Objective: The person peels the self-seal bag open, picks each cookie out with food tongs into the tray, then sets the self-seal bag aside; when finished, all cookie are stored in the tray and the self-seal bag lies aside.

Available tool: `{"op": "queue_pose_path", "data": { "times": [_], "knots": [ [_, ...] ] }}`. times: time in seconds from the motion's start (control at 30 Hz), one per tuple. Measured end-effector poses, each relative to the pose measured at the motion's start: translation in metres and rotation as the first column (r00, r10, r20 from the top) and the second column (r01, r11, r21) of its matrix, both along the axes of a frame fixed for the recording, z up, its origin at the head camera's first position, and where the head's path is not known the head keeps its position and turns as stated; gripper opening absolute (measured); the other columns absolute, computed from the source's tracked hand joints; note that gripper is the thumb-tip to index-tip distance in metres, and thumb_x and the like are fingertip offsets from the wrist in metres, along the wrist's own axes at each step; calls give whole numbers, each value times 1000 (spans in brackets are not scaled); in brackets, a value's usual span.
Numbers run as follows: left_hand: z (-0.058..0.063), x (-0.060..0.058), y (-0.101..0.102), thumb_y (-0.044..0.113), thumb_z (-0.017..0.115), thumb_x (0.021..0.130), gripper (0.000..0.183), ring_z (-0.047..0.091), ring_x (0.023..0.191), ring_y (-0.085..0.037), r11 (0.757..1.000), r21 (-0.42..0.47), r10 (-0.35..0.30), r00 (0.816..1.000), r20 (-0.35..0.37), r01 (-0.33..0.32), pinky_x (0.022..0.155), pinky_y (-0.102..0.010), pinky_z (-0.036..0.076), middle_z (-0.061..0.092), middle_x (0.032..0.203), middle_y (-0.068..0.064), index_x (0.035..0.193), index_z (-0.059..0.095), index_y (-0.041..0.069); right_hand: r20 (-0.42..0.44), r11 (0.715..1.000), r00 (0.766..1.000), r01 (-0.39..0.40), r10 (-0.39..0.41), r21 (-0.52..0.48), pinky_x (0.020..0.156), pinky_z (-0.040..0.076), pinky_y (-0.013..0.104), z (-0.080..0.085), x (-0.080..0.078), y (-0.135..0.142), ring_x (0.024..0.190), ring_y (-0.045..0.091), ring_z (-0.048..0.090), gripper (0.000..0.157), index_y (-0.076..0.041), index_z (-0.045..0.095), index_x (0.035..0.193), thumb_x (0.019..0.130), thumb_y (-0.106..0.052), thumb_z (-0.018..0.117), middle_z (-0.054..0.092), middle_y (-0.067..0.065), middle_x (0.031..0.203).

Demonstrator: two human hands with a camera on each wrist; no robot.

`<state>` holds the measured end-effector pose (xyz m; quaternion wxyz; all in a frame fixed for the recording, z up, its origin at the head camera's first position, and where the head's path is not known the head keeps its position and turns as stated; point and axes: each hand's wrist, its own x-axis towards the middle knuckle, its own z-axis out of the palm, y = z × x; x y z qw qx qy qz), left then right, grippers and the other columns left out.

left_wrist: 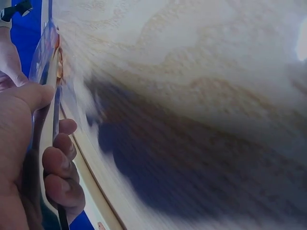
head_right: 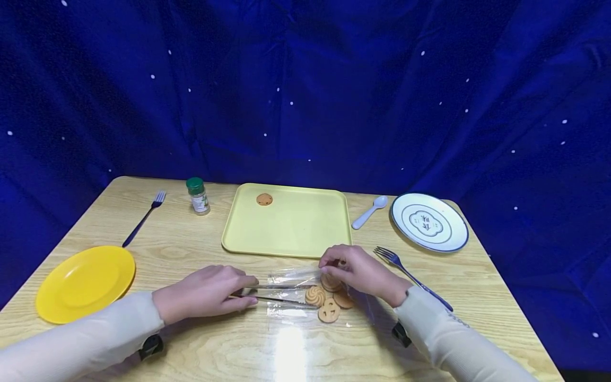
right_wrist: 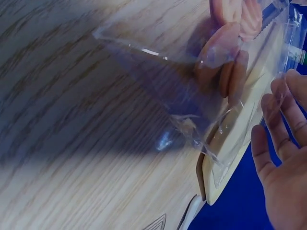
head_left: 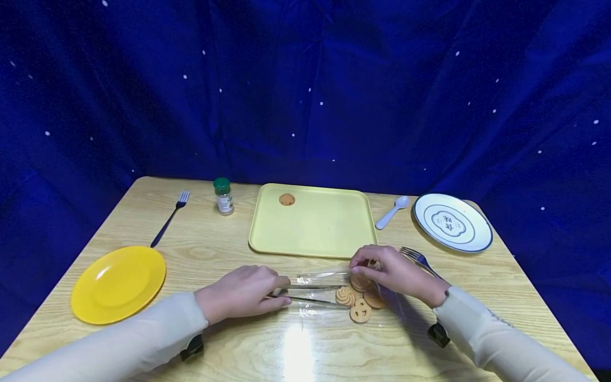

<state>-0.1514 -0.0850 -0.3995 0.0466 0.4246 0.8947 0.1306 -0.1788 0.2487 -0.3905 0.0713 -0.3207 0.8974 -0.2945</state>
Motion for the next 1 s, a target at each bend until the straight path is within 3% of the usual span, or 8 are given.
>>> {"op": "queue_pose_path", "data": {
  "times": [0.33,0.5,0.6,0.87,1.0],
  "knots": [
    [-3,1,-2,42,59,95,23,40,53,0,1000,12,3,1000,-5,-3,48,-19,35,42,61,13,80,54,24,-72,995,996,-53,59,83,74,52,21,0,-1,8,85,0,61,14,-16,69,106,93,-14,64,70,-7,97],
    [-4,3,-5,42,58,95,24,39,52,1,1000,15,4,1000,0,-4,47,-19,34,42,61,13,80,53,24,-145,991,987,-46,64,122,72,51,21,-1,-2,12,80,-3,58,6,-20,69,98,93,-20,65,66,-13,90],
    [-2,5,-9,41,58,95,25,39,53,1,1000,15,8,1000,-1,-8,47,-19,34,41,61,13,79,52,23,-146,992,989,-15,34,129,72,51,21,-1,-2,13,80,-3,58,4,-23,68,95,94,-25,64,64,-17,87],
    [14,12,-42,41,56,97,22,39,54,2,997,31,68,998,12,-68,50,-18,35,44,63,14,83,55,24,-150,994,989,2,15,114,77,52,26,-1,-2,17,82,-2,59,11,-21,70,99,97,-23,60,67,-14,90],
    [27,12,-67,42,56,97,20,41,57,3,990,51,132,991,-26,-131,53,-18,37,49,66,16,88,58,24,-136,995,991,3,10,97,76,52,25,-2,-2,18,84,-2,60,11,-22,70,100,97,-22,60,67,-14,92]
  ]
}}
